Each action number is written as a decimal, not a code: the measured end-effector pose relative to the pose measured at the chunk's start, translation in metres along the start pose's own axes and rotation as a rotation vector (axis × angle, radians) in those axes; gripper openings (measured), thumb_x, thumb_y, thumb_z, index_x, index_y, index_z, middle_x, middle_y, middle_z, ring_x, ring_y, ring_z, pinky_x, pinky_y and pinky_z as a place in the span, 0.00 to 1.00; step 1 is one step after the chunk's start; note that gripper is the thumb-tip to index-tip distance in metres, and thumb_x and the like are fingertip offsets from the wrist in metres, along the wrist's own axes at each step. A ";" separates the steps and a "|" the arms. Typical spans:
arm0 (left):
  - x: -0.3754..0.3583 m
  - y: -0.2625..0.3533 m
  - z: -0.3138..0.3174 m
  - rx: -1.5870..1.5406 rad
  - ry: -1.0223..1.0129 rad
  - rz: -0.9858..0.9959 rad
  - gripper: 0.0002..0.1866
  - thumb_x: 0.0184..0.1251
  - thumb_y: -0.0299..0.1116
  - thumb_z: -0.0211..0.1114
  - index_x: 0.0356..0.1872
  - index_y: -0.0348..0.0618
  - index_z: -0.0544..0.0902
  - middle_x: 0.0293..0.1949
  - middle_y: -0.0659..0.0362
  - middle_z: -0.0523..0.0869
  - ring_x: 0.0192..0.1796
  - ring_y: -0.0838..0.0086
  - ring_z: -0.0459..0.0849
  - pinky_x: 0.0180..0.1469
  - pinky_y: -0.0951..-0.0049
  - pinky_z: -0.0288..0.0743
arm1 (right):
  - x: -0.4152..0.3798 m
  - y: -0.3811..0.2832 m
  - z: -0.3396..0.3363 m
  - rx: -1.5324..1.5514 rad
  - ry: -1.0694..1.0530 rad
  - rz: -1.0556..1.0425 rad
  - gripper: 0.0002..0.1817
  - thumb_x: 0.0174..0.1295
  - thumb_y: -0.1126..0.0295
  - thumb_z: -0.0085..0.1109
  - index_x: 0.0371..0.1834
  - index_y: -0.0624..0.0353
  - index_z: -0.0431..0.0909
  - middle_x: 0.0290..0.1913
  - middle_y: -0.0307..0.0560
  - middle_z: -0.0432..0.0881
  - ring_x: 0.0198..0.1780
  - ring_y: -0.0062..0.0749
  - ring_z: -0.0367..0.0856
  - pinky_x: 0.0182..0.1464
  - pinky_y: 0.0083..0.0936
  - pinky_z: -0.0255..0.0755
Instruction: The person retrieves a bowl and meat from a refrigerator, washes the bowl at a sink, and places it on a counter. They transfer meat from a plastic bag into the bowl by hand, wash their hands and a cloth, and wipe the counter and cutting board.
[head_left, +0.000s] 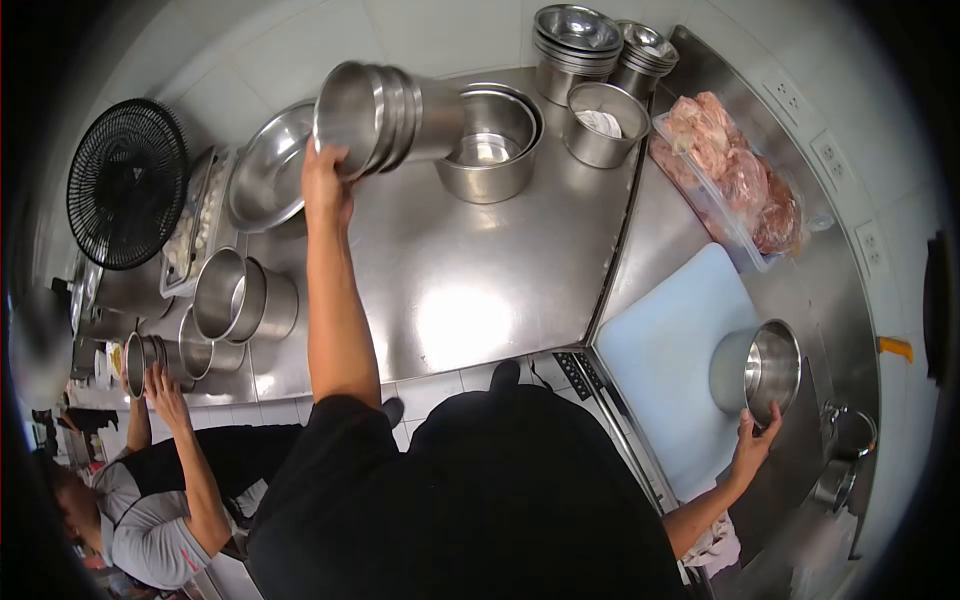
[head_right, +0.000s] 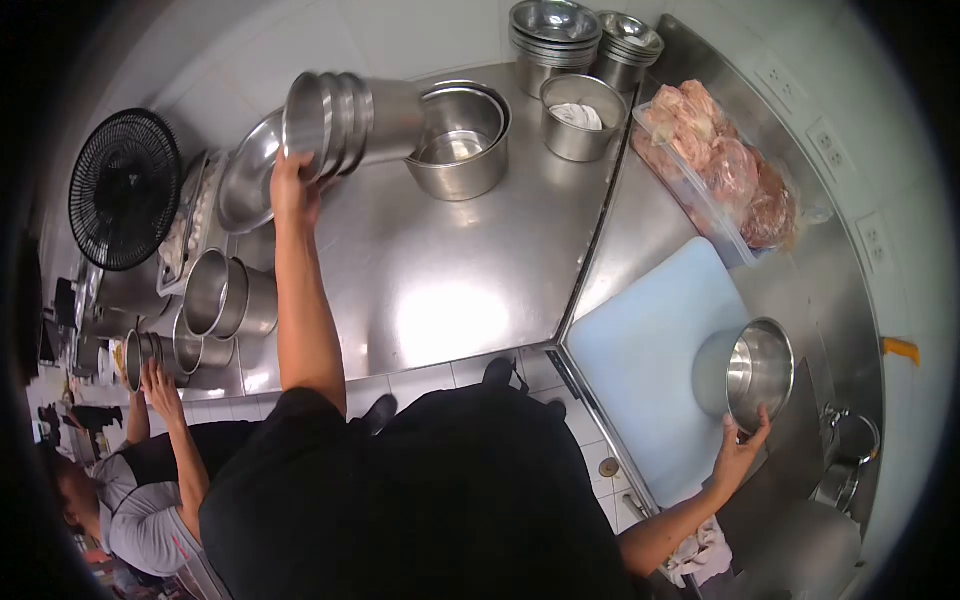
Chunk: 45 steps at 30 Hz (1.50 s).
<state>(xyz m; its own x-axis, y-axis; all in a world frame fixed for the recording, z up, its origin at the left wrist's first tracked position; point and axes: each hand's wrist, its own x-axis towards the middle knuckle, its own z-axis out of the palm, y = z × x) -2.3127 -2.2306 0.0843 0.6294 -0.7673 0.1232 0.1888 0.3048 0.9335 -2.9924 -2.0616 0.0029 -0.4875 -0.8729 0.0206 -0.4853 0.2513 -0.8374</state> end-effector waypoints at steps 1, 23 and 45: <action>0.024 -0.008 0.006 0.115 -0.032 -0.009 0.20 0.57 0.28 0.53 0.53 0.40 0.73 0.37 0.56 0.80 0.37 0.68 0.81 0.37 0.63 0.80 | -0.001 0.000 0.002 0.022 0.019 0.023 0.33 0.61 0.63 0.65 0.67 0.56 0.62 0.62 0.52 0.69 0.60 0.37 0.70 0.61 0.30 0.63; 0.147 -0.121 0.167 0.893 -0.074 0.715 0.34 0.66 0.51 0.59 0.65 0.34 0.69 0.67 0.37 0.65 0.68 0.48 0.66 0.71 0.57 0.57 | -0.014 -0.027 0.032 -0.027 0.284 0.005 0.31 0.58 0.65 0.68 0.63 0.56 0.64 0.50 0.47 0.74 0.39 0.26 0.76 0.42 0.21 0.71; -0.088 -0.235 0.206 1.076 -0.946 0.654 0.22 0.70 0.46 0.56 0.57 0.43 0.79 0.64 0.50 0.73 0.68 0.58 0.67 0.72 0.54 0.52 | -0.021 -0.050 0.066 -0.385 0.546 0.036 0.21 0.48 0.60 0.75 0.38 0.56 0.74 0.39 0.47 0.80 0.38 0.45 0.81 0.39 0.37 0.74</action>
<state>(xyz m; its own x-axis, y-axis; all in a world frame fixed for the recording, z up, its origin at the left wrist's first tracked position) -2.5681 -2.3511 -0.0760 -0.3749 -0.8549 0.3585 -0.7790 0.5002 0.3781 -2.9100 -2.0830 0.0086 -0.7565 -0.5497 0.3543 -0.6368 0.4962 -0.5901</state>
